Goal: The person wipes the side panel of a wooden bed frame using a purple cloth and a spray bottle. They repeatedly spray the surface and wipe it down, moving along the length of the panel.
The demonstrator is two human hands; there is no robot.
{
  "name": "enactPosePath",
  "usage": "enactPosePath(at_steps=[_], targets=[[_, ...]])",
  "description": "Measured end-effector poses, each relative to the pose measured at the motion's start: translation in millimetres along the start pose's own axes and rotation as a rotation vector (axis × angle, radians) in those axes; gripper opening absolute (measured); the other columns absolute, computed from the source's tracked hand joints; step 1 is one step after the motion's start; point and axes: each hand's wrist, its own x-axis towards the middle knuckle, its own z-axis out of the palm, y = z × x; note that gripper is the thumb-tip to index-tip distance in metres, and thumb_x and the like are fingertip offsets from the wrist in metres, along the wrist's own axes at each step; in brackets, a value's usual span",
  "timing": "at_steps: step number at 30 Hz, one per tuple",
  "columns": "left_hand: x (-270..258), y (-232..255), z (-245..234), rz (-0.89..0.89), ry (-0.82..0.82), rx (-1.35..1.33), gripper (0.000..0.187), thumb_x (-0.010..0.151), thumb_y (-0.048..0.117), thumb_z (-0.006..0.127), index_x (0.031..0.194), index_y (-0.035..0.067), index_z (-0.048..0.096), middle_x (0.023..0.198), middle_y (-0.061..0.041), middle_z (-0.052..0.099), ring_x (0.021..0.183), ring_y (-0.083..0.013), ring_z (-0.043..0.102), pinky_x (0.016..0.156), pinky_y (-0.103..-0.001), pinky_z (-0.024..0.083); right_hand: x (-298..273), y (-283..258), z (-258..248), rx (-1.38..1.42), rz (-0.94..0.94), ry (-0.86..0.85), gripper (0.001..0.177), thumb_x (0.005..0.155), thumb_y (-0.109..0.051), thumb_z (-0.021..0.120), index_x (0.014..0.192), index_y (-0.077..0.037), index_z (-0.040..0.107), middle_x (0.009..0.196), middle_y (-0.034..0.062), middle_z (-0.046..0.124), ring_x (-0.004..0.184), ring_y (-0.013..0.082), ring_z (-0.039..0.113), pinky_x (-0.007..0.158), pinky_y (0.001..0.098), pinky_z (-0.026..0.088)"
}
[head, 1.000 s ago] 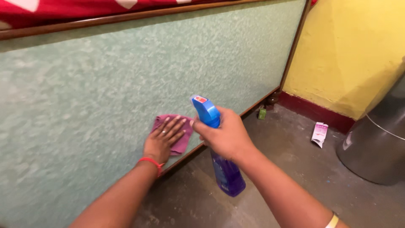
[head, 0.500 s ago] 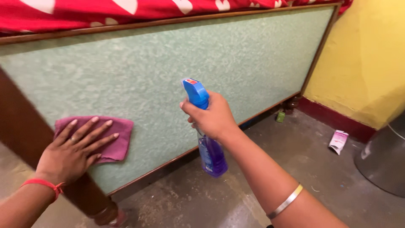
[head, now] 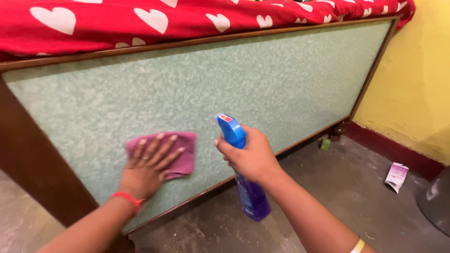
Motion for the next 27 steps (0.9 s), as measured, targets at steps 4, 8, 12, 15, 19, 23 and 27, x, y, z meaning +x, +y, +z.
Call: enactPosePath(at_steps=[4,8,12,15,19,23,27], targets=[[71.9,56.3,10.6,0.033,0.308,0.046,0.077,0.093,0.034,0.047,0.164,0.034,0.017,0.172,0.003,0.006,0.156,-0.0212,-0.001,0.121,-0.047,-0.012,13.9,15.5,-5.4,0.02,0.024,0.036,0.016,0.085,-0.022,0.075,0.088,-0.006,0.07,0.066,0.0008,0.066,0.058,0.0091,0.063,0.054,0.0293,0.053],[151.2,109.6,3.8,0.115,0.18,0.057,0.068,0.096,0.036,0.041,0.161,0.019,0.027,0.17,0.003,0.014,0.157,-0.0211,-0.001,0.123,-0.046,-0.013,23.8,26.2,-8.0,0.068,-0.03,0.057,0.015,0.084,-0.019,0.076,0.087,-0.005,0.07,0.067,-0.0006,0.066,0.058,0.0072,0.061,0.052,0.0278,0.05],[185.6,123.4,1.0,0.178,0.078,-0.075,0.067,0.099,0.041,0.036,0.159,0.011,0.031,0.17,0.002,0.018,0.159,-0.0192,-0.002,0.125,-0.043,-0.013,32.3,30.1,-11.1,0.084,0.015,0.046,0.015,0.085,-0.019,0.075,0.086,-0.005,0.069,0.065,0.0001,0.066,0.056,0.0079,0.06,0.05,0.0276,0.049],[172.7,108.8,0.1,0.186,0.127,0.048,0.065,0.099,0.036,0.037,0.16,0.014,0.032,0.169,0.005,0.018,0.158,-0.0207,0.0,0.126,-0.045,-0.011,33.8,31.2,-11.2,0.062,0.009,0.061,0.014,0.085,-0.019,0.075,0.089,-0.006,0.07,0.064,0.0004,0.064,0.055,0.008,0.058,0.05,0.0281,0.048],[116.4,60.8,-6.9,0.111,0.399,0.006,0.069,0.092,0.031,0.046,0.159,0.03,0.03,0.171,0.007,0.014,0.157,-0.0168,0.001,0.125,-0.044,-0.009,25.9,26.0,-9.4,0.054,0.033,0.056,0.018,0.085,-0.023,0.076,0.09,-0.007,0.069,0.066,0.0006,0.065,0.056,0.0092,0.06,0.051,0.029,0.05],[44.8,-5.3,-21.0,0.082,0.192,-0.062,0.076,0.092,0.038,0.047,0.162,0.037,0.017,0.171,0.006,0.004,0.156,-0.0176,-0.006,0.123,-0.044,-0.012,9.1,7.4,-3.5,0.054,0.013,0.056,0.021,0.085,-0.025,0.076,0.09,-0.007,0.07,0.068,0.001,0.067,0.059,0.0103,0.065,0.055,0.0295,0.054],[-25.3,-74.7,-37.3,0.131,0.548,-0.491,0.067,0.094,0.05,0.039,0.157,0.039,0.016,0.17,0.007,0.006,0.158,-0.0174,-0.002,0.127,-0.047,-0.007,-9.5,-17.4,10.3,0.07,-0.021,0.053,0.021,0.085,-0.025,0.076,0.089,-0.005,0.07,0.071,0.0019,0.067,0.061,0.0112,0.066,0.056,0.0306,0.056]])
